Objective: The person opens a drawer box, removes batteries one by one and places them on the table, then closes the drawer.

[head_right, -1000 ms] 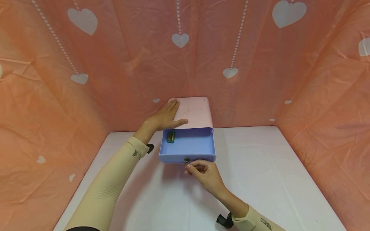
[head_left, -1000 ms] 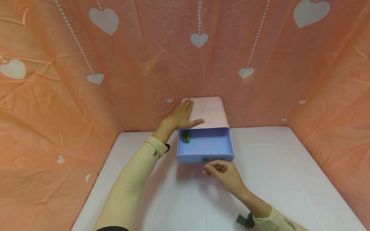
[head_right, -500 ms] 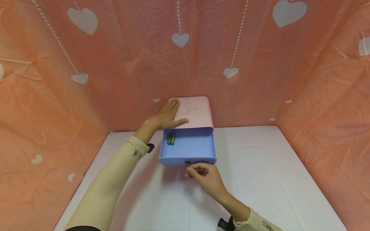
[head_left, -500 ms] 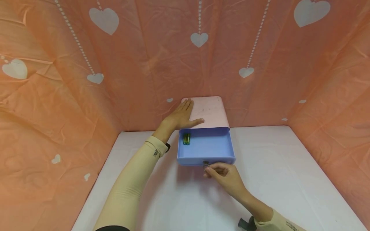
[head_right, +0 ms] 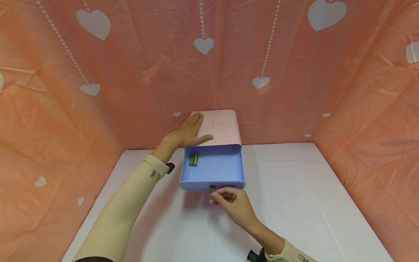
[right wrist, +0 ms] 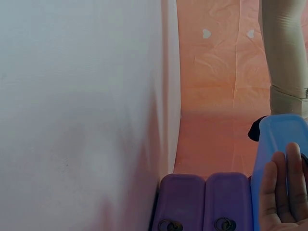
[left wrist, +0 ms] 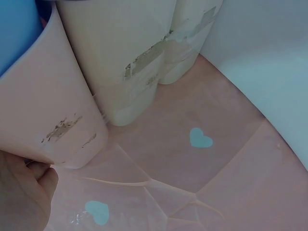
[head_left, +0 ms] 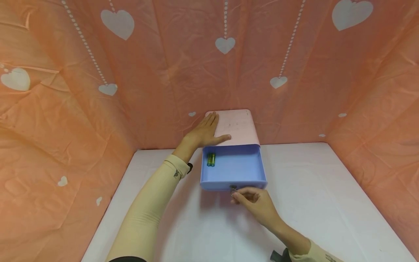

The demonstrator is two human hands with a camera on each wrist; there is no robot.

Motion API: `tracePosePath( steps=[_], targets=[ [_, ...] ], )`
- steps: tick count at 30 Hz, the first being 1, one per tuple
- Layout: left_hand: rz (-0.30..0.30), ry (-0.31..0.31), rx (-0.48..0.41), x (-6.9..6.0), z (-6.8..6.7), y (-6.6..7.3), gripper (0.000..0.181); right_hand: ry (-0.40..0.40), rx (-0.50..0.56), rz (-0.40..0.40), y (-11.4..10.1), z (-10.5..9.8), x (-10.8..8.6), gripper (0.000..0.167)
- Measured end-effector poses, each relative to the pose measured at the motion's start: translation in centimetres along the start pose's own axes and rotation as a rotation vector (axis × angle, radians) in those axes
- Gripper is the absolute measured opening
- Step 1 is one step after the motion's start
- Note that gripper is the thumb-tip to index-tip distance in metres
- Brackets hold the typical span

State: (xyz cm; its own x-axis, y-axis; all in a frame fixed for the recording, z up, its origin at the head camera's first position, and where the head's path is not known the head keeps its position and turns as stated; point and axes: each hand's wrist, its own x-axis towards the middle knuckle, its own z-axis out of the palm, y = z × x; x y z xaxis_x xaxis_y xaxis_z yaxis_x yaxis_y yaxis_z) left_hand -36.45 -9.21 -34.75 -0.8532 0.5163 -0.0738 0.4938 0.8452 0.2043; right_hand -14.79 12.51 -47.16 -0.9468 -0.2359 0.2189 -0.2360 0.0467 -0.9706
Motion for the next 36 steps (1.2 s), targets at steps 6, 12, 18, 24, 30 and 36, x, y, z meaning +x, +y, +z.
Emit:
tracePosePath(
  steps=[6,12,18,24,30,36],
  targets=[
    [0.01,0.013,-0.008,-0.3,-0.1,0.1,0.113,0.002,0.004,0.0,-0.1,0.0,-0.3,0.015],
    [0.012,0.015,-0.012,-0.3,0.0,0.1,0.113,-0.005,-0.01,0.014,0.0,-0.2,-0.6,0.015],
    [0.016,0.019,-0.014,-0.3,0.0,0.0,0.114,-0.007,-0.024,0.002,0.1,-0.3,-0.9,0.014],
    [0.022,0.015,-0.02,-0.3,0.0,-0.1,0.114,-0.007,-0.035,-0.004,0.2,-0.2,-1.1,0.013],
    [0.027,0.017,-0.015,-0.3,0.0,-0.1,0.114,-0.014,-0.017,0.009,0.3,-0.1,-1.4,0.014],
    [0.029,0.022,-0.016,-0.2,0.0,-0.1,0.114,-0.011,-0.014,-0.006,0.5,-0.1,-1.5,0.013]
  ],
)
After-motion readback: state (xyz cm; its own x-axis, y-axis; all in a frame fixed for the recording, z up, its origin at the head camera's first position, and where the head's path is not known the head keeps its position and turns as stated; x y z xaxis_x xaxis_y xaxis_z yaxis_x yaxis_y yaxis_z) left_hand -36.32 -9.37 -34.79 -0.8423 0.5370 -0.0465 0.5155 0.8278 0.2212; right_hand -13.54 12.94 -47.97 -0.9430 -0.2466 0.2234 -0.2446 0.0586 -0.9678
